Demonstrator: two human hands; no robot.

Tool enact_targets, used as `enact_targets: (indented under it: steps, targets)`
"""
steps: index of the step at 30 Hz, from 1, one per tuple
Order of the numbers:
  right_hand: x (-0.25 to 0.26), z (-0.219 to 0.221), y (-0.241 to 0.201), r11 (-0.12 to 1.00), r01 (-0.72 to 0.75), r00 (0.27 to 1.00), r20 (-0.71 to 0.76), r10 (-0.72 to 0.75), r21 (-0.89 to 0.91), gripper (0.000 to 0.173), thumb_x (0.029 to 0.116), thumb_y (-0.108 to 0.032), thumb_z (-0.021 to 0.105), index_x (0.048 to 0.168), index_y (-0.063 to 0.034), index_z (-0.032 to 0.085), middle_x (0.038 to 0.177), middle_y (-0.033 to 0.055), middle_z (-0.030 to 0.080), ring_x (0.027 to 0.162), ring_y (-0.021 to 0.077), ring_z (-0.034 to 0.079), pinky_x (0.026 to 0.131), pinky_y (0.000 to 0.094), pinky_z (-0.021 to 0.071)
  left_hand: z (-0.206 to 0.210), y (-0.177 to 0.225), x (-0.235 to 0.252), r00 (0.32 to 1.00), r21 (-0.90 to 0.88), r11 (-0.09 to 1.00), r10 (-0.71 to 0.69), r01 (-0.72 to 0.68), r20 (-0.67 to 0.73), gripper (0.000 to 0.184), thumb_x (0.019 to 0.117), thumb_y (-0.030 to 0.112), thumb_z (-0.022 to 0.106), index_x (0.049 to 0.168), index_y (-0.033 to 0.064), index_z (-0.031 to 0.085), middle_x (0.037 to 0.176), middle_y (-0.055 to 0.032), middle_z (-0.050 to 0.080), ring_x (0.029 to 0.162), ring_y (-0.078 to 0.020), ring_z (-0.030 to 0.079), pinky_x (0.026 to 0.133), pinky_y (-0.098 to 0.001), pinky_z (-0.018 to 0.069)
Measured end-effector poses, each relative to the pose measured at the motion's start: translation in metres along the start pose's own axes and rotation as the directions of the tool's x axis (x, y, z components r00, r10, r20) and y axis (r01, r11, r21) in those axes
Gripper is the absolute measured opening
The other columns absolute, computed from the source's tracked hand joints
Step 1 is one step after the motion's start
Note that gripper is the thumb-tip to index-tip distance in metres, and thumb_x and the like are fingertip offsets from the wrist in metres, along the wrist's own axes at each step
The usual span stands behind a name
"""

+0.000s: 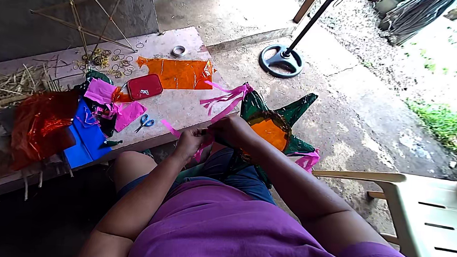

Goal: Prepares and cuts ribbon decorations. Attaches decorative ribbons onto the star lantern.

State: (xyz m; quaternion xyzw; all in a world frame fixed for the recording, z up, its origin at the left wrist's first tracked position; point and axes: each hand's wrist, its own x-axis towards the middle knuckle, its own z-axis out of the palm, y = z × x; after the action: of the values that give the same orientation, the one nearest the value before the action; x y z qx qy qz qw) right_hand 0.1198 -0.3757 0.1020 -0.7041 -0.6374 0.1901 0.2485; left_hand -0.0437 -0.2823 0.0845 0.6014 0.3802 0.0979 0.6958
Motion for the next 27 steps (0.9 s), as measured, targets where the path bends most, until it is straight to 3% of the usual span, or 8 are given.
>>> enact_targets:
  steps: [10,24,27]
  targets:
    - [-0.001,-0.004,0.001,0.999,-0.047,0.999,-0.008,0.047,0.018,0.019,0.0996,-0.014,0.063,0.106,-0.007,0.079,0.099,0.0134,0.076,0.096,0.0325,0.072,0.087,0.0607,0.0541,-0.002,-0.004,0.001,0.992,0.032,0.992,-0.12,0.119,0.028,0.007,0.0957,0.008,0.07,0.093,0.0018,0.067,0.06,0.0015,0.05,0.043,-0.0015,0.033,0.041,-0.0156,0.0269]
    - [0.001,-0.001,0.005,0.997,-0.03,0.999,-0.019,0.031,0.07,0.018,0.0995,-0.013,0.064,0.107,-0.0065,0.079,0.101,0.0121,0.076,0.097,0.0286,0.072,0.091,0.0544,0.0555,-0.003,-0.002,0.006,0.991,-0.063,0.99,-0.127,0.13,0.043,0.006,0.0923,0.001,0.07,0.088,0.0016,0.066,0.06,0.0015,0.052,0.045,-0.0015,0.037,0.043,-0.016,0.0303]
    - [0.001,0.0,0.006,0.995,-0.01,1.0,-0.028,0.013,0.095,0.016,0.0985,-0.012,0.066,0.106,-0.0051,0.079,0.099,0.0122,0.076,0.095,0.0275,0.072,0.09,0.0528,0.0561,-0.005,-0.002,0.008,0.991,-0.064,0.989,-0.128,0.131,0.046,0.011,0.0911,-0.001,0.069,0.084,0.0028,0.061,0.059,0.0019,0.049,0.045,-0.0016,0.036,0.043,-0.0158,0.0301]
